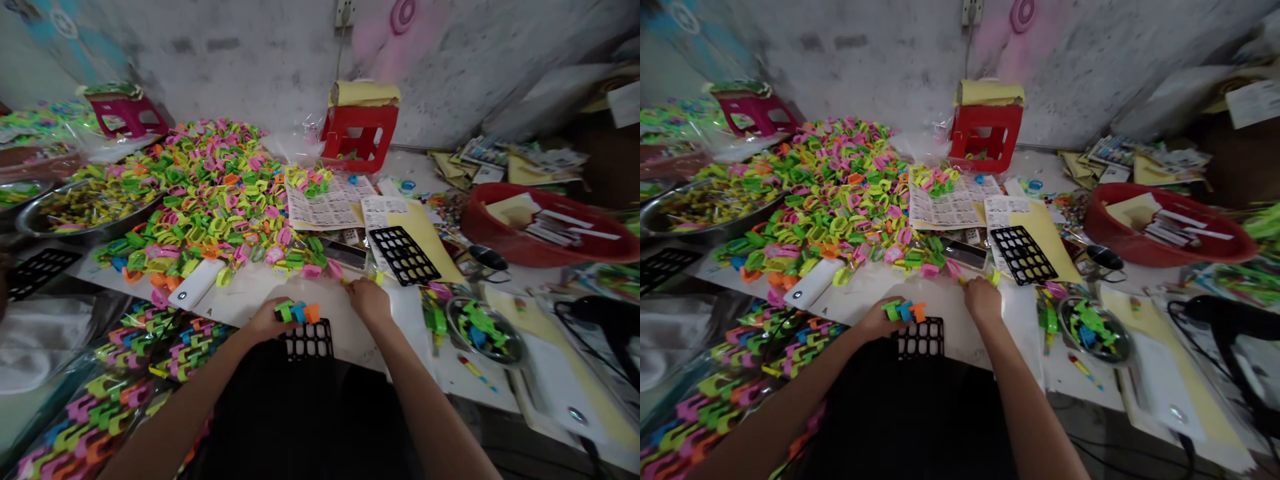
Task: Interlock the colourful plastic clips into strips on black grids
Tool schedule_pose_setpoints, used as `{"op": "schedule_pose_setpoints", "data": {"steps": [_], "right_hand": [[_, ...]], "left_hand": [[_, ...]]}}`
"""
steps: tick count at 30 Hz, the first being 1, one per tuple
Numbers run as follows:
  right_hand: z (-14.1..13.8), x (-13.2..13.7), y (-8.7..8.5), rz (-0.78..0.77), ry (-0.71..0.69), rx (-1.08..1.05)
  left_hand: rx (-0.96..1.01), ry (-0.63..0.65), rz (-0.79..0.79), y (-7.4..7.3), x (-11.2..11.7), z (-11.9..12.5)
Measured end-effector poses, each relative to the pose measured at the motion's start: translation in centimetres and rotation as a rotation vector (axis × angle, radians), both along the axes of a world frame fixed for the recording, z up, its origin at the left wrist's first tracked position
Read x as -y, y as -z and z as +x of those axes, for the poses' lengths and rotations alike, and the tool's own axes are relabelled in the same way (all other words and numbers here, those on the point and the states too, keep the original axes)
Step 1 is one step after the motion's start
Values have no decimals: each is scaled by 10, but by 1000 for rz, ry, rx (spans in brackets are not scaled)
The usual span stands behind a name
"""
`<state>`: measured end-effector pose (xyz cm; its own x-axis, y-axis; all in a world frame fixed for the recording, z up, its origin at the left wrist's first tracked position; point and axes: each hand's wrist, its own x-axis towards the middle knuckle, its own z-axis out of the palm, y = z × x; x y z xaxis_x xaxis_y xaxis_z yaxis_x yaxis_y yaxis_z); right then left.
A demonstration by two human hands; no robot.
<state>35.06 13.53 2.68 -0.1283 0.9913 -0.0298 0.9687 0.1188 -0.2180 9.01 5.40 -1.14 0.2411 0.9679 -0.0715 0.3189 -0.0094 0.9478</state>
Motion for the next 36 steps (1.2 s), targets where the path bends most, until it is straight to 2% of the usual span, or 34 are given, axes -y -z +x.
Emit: {"op": "schedule_pose_setpoints", "data": {"steps": [3, 6, 8, 10, 12, 15, 21, 24, 31, 36], "right_hand": [[6, 23, 2, 2, 81, -160], [1, 49, 7, -67, 106, -634], [-12, 63, 12, -187, 28, -893], [-28, 71, 17, -301, -89, -985], [-40, 74, 20, -335, -177, -956], [-46, 73, 23, -264, -222, -848], [-47, 57, 17, -252, -427, -422], [-48, 51, 16, -295, -479, -426], [-42, 61, 19, -248, -475, -491], [-43, 82, 27, -91, -272, -488]], "left_hand": [[-49, 76, 31, -5, 1, 2], [-92, 53, 53, -3, 0, 4], [-91, 31, 46, 1, -1, 5], [-86, 24, 43, 6, -1, 5], [-80, 20, 43, 9, -1, 4], [-76, 10, 43, 12, 0, 3], [-41, 5, 33, 12, 0, 4], [-18, 6, 33, 8, 1, 5], [-29, 8, 76, 0, 1, 10], [-35, 76, 99, -7, 8, -1]]}}
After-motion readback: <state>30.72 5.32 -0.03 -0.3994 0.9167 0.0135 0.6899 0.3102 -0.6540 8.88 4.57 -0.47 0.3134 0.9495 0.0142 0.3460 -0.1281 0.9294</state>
